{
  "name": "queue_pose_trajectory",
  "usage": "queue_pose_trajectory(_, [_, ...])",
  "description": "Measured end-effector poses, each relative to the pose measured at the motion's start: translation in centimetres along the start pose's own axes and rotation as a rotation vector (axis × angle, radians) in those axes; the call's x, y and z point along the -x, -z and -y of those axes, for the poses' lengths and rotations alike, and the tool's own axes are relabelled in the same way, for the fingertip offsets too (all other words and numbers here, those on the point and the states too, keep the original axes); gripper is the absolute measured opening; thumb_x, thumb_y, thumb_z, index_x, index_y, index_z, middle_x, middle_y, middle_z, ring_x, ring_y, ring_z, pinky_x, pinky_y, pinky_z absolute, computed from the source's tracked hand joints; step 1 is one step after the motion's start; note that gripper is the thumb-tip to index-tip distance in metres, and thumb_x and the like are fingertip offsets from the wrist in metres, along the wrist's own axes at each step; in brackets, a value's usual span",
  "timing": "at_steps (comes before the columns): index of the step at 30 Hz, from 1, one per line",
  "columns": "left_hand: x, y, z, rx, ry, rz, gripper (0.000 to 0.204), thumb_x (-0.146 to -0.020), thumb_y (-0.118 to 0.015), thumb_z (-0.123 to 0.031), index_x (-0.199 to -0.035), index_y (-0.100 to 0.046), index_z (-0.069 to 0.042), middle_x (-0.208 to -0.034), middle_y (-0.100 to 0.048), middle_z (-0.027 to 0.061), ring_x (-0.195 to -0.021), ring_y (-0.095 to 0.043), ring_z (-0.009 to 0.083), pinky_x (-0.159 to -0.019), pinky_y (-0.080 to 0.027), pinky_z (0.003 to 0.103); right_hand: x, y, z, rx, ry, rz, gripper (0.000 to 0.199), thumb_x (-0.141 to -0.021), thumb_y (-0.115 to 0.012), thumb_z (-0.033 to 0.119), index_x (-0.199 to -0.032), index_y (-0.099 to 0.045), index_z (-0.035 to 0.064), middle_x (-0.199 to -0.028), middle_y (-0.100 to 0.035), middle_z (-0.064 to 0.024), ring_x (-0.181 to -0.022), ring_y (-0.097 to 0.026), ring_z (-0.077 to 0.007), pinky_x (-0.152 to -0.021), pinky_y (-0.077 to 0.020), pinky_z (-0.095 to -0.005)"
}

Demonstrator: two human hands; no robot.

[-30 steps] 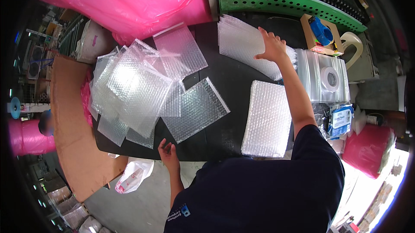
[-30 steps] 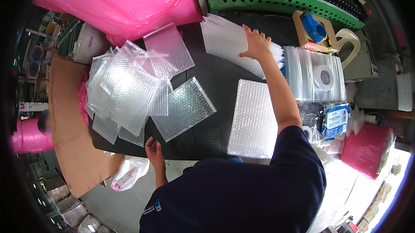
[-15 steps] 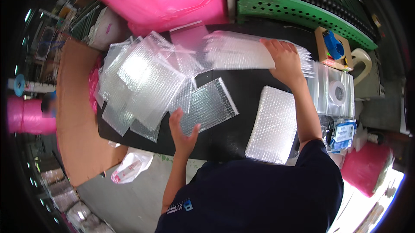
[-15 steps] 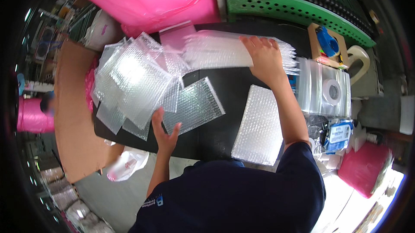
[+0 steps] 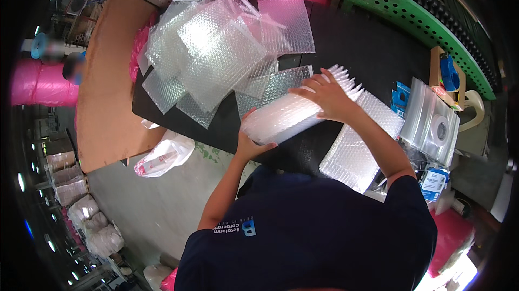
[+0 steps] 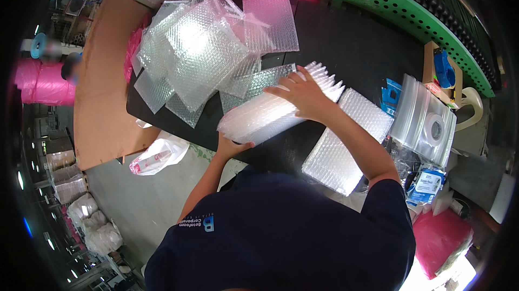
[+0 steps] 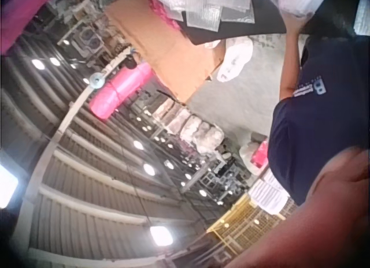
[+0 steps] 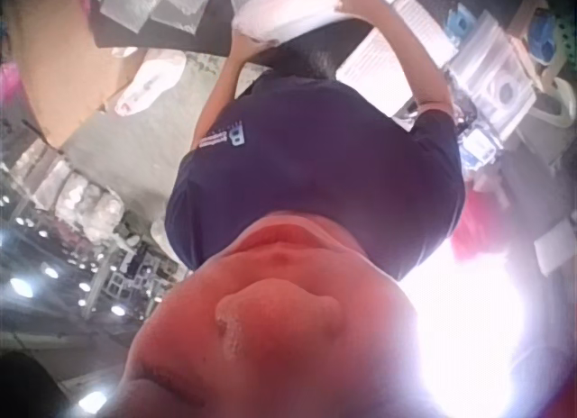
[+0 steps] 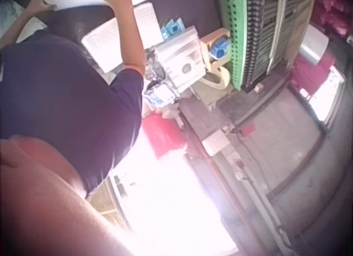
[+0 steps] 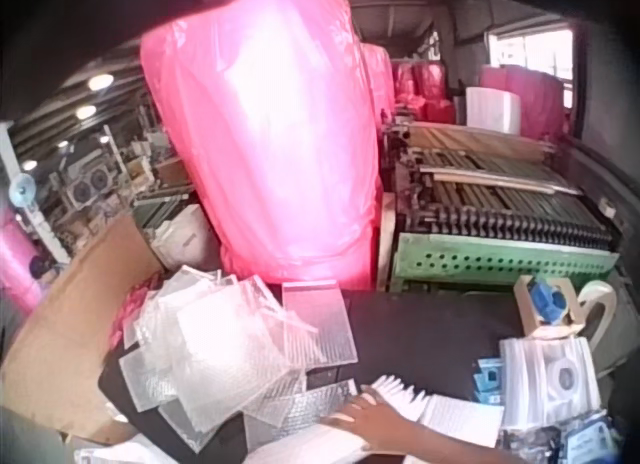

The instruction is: The person repeatedly picks up bubble wrap sheets from a table, aligns them, and stacks them into neat piles. They occasionally move stacks to different positions on the table and place some into a large plastic bag.

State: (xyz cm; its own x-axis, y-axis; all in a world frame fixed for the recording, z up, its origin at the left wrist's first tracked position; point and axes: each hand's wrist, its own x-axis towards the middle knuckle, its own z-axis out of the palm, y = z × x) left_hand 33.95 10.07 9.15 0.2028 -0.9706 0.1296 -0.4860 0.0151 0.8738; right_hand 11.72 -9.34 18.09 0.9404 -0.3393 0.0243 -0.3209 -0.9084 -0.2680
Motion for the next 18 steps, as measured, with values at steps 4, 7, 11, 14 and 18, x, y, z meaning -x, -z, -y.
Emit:
queue_pose_trajectory(4, [0.6, -0.5, 1.8, -0.147, -0.078, -0.030, 0.070, -0.052, -0.082, -0.036, -0.105, -0.054, 0.001, -0.105, -0.059, 0.0144, -0.096, -0.058, 0.0262, -0.085, -0.044, 0.036, -0.8, -1.5, 2.7, 0.103, -0.135, -0.039, 0.096, -0.055, -0.076, 0.010, -0.136, -0.026, 0.0291, -0.122, -0.044, -0.0074, -0.120, -0.036, -0.0260, -0.105, -0.0147, -0.0537])
queue_pose_trajectory(7, [0.5, -0.4, 1.9, -0.161, -0.042, -0.013, 0.066, -0.055, -0.081, -0.035, -0.105, -0.055, -0.001, -0.103, -0.060, 0.0117, -0.093, -0.059, 0.0249, -0.083, -0.045, 0.037, 1.0, -3.2, 4.7, 0.273, -0.175, -0.210, 0.077, -0.067, -0.062, 0.008, -0.135, -0.032, 0.0278, -0.136, -0.032, -0.0059, -0.129, -0.026, -0.0262, -0.101, -0.0148, -0.0583])
queue_pose_trajectory(11, [0.7, -1.1, 1.8, 0.067, 0.026, -0.086, 0.058, -0.057, -0.081, -0.026, -0.103, -0.056, -0.003, -0.098, -0.062, 0.0108, -0.086, -0.061, 0.0234, -0.076, -0.048, 0.033, 4.4, -6.4, 8.3, 0.135, -0.242, -0.284, 0.060, -0.076, -0.056, 0.017, -0.133, -0.037, 0.0238, -0.141, -0.029, -0.0013, -0.131, -0.022, -0.0245, -0.101, -0.0138, -0.0570])
queue_pose_trajectory(14, [0.7, -1.1, 1.8, 0.015, -0.040, -0.096, 0.051, -0.057, -0.080, -0.021, -0.099, -0.058, -0.002, -0.092, -0.063, 0.0103, -0.081, -0.062, 0.0214, -0.073, -0.049, 0.030, 4.7, -7.1, 9.7, 0.145, -0.276, -0.282, 0.058, -0.077, -0.054, 0.017, -0.132, -0.038, 0.0208, -0.142, -0.027, -0.0011, -0.132, -0.020, -0.0251, -0.102, -0.0104, -0.0570])
queue_pose_trajectory(18, [0.8, -1.1, 1.9, -0.026, -0.066, -0.120, 0.044, -0.058, -0.080, -0.018, -0.094, -0.060, -0.001, -0.086, -0.065, 0.0098, -0.077, -0.063, 0.0201, -0.071, -0.049, 0.030, 4.9, -8.2, 11.3, 0.167, -0.358, -0.365, 0.053, -0.077, -0.052, 0.016, -0.129, -0.041, 0.0157, -0.142, -0.027, -0.0018, -0.133, -0.018, -0.0260, -0.103, -0.0066, -0.0567])
